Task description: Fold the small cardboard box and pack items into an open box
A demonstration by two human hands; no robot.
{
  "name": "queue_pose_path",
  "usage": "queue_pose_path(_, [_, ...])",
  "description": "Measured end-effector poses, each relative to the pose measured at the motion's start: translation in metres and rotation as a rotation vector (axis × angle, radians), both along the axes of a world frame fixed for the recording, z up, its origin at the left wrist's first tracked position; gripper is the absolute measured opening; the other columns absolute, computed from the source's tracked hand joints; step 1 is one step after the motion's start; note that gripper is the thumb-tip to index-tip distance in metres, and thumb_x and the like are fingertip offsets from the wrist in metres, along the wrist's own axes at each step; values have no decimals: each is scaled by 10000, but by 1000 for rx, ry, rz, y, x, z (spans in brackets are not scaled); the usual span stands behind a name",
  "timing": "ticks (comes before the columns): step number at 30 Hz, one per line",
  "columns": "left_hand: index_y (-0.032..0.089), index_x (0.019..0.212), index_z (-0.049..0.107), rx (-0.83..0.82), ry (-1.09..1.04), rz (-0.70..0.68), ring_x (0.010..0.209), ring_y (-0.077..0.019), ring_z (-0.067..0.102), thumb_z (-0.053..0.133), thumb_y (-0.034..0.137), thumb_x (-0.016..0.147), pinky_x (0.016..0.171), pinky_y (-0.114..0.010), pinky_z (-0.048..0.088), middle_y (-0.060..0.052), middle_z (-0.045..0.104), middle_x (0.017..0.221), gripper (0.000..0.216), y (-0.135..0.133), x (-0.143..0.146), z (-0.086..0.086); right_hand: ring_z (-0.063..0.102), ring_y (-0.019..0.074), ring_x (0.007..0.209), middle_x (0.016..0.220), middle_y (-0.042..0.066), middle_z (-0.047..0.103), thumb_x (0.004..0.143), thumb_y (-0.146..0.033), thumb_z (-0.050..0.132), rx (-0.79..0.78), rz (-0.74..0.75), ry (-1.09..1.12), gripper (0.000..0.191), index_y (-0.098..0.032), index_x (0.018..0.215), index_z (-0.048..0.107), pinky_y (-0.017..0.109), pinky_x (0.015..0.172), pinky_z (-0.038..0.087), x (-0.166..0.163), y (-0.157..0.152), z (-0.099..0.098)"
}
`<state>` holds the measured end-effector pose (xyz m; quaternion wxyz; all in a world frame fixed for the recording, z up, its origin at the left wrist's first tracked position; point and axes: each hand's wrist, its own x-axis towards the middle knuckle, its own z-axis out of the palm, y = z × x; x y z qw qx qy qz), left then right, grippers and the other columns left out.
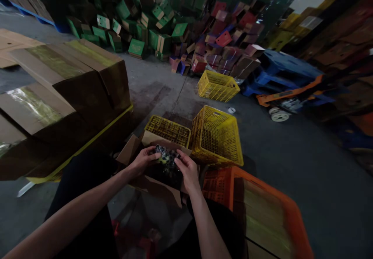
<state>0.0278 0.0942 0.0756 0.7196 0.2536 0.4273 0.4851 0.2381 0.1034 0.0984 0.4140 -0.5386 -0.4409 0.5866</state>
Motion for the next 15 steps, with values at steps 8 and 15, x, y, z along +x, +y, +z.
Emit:
queue_pose_path(8, [144, 1022, 719, -4, -3, -4, 890, -216, 691, 884, 359, 660, 832, -333, 542, -95, 734, 996, 453, 0, -1, 0, 620, 276, 1201, 1249, 52, 696, 719, -462, 810, -66, -14, 108, 740, -299, 1384, 530, 406, 955, 533, -5, -1, 0])
queue_pose_path(15, [140, 1043, 717, 4, -15, -54, 925, -235, 691, 861, 389, 695, 864, -359, 540, -119, 726, 1054, 452, -1, 0, 2, 678, 277, 1087, 1194, 48, 717, 724, -398, 815, -59, 140, 69, 659, -279, 1324, 568, 409, 914, 552, -7, -5, -1])
